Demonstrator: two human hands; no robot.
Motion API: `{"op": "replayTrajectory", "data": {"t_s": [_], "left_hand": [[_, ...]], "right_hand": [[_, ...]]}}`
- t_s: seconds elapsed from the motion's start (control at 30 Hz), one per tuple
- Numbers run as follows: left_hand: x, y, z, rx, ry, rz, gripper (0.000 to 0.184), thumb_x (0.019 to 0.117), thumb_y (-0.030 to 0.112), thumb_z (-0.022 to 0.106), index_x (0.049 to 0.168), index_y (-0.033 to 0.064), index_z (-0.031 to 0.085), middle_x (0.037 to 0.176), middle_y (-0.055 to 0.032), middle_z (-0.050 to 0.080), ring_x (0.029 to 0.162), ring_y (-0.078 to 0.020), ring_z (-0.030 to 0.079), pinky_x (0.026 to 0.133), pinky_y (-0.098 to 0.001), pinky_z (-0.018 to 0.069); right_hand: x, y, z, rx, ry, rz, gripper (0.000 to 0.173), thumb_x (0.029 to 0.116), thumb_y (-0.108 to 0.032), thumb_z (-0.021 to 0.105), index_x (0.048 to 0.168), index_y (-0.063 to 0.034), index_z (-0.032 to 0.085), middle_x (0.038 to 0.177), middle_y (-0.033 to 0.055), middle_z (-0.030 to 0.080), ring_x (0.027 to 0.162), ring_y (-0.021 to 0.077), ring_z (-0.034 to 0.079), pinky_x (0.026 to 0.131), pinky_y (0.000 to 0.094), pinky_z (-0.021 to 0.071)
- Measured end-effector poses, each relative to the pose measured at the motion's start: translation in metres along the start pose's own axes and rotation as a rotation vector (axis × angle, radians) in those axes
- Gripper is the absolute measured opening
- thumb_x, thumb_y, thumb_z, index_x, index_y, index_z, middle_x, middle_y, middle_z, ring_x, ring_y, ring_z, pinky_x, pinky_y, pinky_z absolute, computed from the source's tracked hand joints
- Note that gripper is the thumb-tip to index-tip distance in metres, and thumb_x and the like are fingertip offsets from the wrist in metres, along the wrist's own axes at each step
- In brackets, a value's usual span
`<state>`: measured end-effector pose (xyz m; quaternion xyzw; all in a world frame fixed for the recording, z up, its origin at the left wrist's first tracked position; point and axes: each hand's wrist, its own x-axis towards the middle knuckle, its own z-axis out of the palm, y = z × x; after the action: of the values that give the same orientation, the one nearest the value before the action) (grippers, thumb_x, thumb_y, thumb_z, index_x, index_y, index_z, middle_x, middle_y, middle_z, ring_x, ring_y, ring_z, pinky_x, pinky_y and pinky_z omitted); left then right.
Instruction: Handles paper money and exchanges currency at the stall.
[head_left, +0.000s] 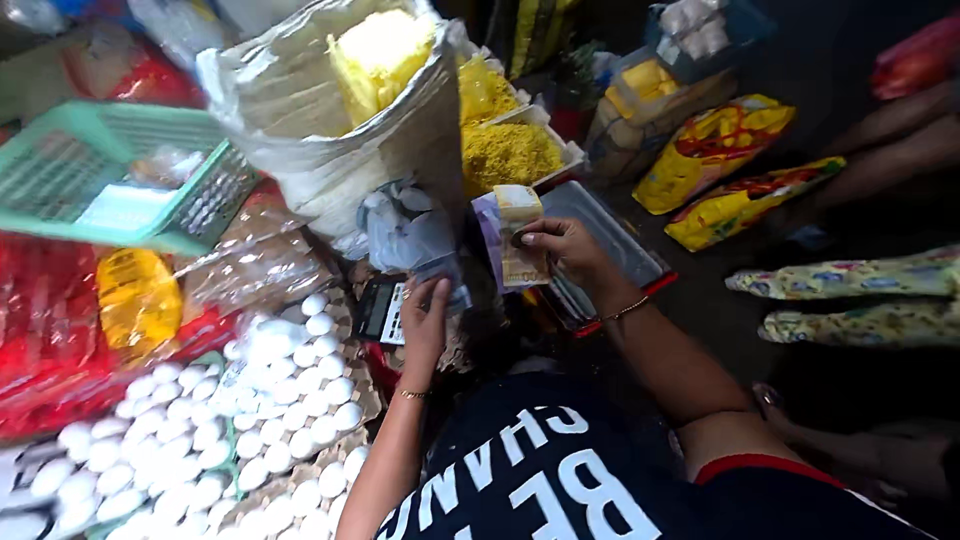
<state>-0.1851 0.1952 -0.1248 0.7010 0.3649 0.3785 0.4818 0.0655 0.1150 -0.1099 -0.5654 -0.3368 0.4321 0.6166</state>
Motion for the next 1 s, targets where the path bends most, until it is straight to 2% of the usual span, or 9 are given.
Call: {"op": "replayTrajectory", "data": {"t_s": [0.13,0.27,0.37,0.47,0.53,0.63,0.77,0.83,1.0], "left_hand": [[0.000,-0.014,-0.011,0.035,0.012,-0.006,0.029,0.1014,0.014,0.055,0.116,-0.0068,0.068,0.119,-0.0159,0.068,0.114,-0.0147,0.064,0.103,-0.0326,0.0500],[-0.003,-0.022,-0.015,-0.025,0.019,-0.062,0.027,0.1009,0.008,0.054,0.118,-0.0086,0.066,0.116,-0.0108,0.068,0.107,-0.0072,0.064,0.096,-0.0252,0.0525],[-0.004,-0.027,-0.014,-0.052,0.015,-0.106,0.027,0.1005,0.007,0.053,0.118,-0.0091,0.065,0.116,-0.0104,0.067,0.105,-0.0067,0.065,0.095,-0.0240,0.0531],[-0.005,-0.031,-0.013,-0.049,-0.009,-0.121,0.027,0.1003,0.007,0.052,0.118,-0.0084,0.065,0.114,-0.0081,0.068,0.105,-0.0057,0.064,0.096,-0.0232,0.0519],[-0.006,-0.034,-0.013,-0.047,-0.021,-0.126,0.026,0.0988,0.005,0.053,0.118,-0.0081,0.065,0.114,-0.0083,0.068,0.105,-0.0058,0.064,0.095,-0.0227,0.0520],[-0.009,-0.038,-0.016,-0.015,-0.040,-0.152,0.029,0.0950,0.001,0.056,0.121,-0.0067,0.066,0.120,-0.0112,0.066,0.106,-0.0079,0.063,0.092,-0.0228,0.0527],[-0.015,-0.038,-0.022,0.034,-0.027,-0.185,0.030,0.0928,0.000,0.058,0.121,-0.0051,0.067,0.122,-0.0125,0.065,0.105,-0.0087,0.063,0.089,-0.0222,0.0523],[-0.019,-0.038,-0.027,0.037,-0.002,-0.204,0.029,0.0929,-0.001,0.058,0.120,-0.0055,0.067,0.123,-0.0132,0.064,0.106,-0.0093,0.062,0.090,-0.0223,0.0518],[-0.029,-0.044,-0.039,0.030,0.052,-0.237,0.029,0.0930,-0.003,0.057,0.120,-0.0050,0.067,0.120,-0.0119,0.064,0.103,-0.0080,0.063,0.086,-0.0208,0.0529]], "right_hand": [[-0.018,-0.027,-0.101,-0.158,0.420,-0.059,0.021,0.0991,-0.006,0.060,0.117,0.0026,0.067,0.108,0.0086,0.069,0.091,0.0100,0.064,0.084,0.0311,0.0545],[-0.072,-0.047,-0.202,-0.206,0.828,-0.155,0.024,0.0973,-0.009,0.062,0.118,0.0002,0.068,0.109,0.0083,0.069,0.089,0.0108,0.063,0.079,0.0311,0.0539],[-0.123,-0.058,-0.253,-0.202,1.100,-0.221,0.022,0.0937,-0.007,0.065,0.114,-0.0001,0.070,0.107,0.0060,0.070,0.093,0.0099,0.065,0.084,0.0307,0.0551],[-0.173,-0.061,-0.283,-0.202,1.293,-0.232,0.019,0.0919,-0.005,0.065,0.110,0.0007,0.069,0.103,0.0036,0.070,0.091,0.0075,0.064,0.085,0.0285,0.0540],[-0.197,-0.056,-0.300,-0.196,1.420,-0.242,0.018,0.0884,-0.004,0.068,0.106,-0.0005,0.066,0.097,0.0016,0.068,0.086,0.0072,0.065,0.081,0.0281,0.0555],[-0.222,-0.049,-0.321,-0.220,1.580,-0.201,0.026,0.0877,-0.003,0.067,0.113,0.0024,0.064,0.103,0.0049,0.066,0.090,0.0079,0.064,0.084,0.0275,0.0550],[-0.234,-0.043,-0.338,-0.175,1.753,-0.177,0.031,0.0874,-0.003,0.066,0.118,0.0020,0.062,0.110,0.0080,0.065,0.097,0.0105,0.064,0.085,0.0293,0.0548],[-0.233,-0.040,-0.345,-0.122,1.795,-0.222,0.033,0.0861,0.000,0.066,0.118,0.0028,0.057,0.110,0.0088,0.063,0.095,0.0117,0.064,0.083,0.0300,0.0554],[-0.227,-0.041,-0.355,-0.140,1.873,-0.134,0.033,0.0871,-0.004,0.067,0.119,0.0021,0.061,0.110,0.0080,0.064,0.097,0.0101,0.063,0.085,0.0267,0.0535]]}}
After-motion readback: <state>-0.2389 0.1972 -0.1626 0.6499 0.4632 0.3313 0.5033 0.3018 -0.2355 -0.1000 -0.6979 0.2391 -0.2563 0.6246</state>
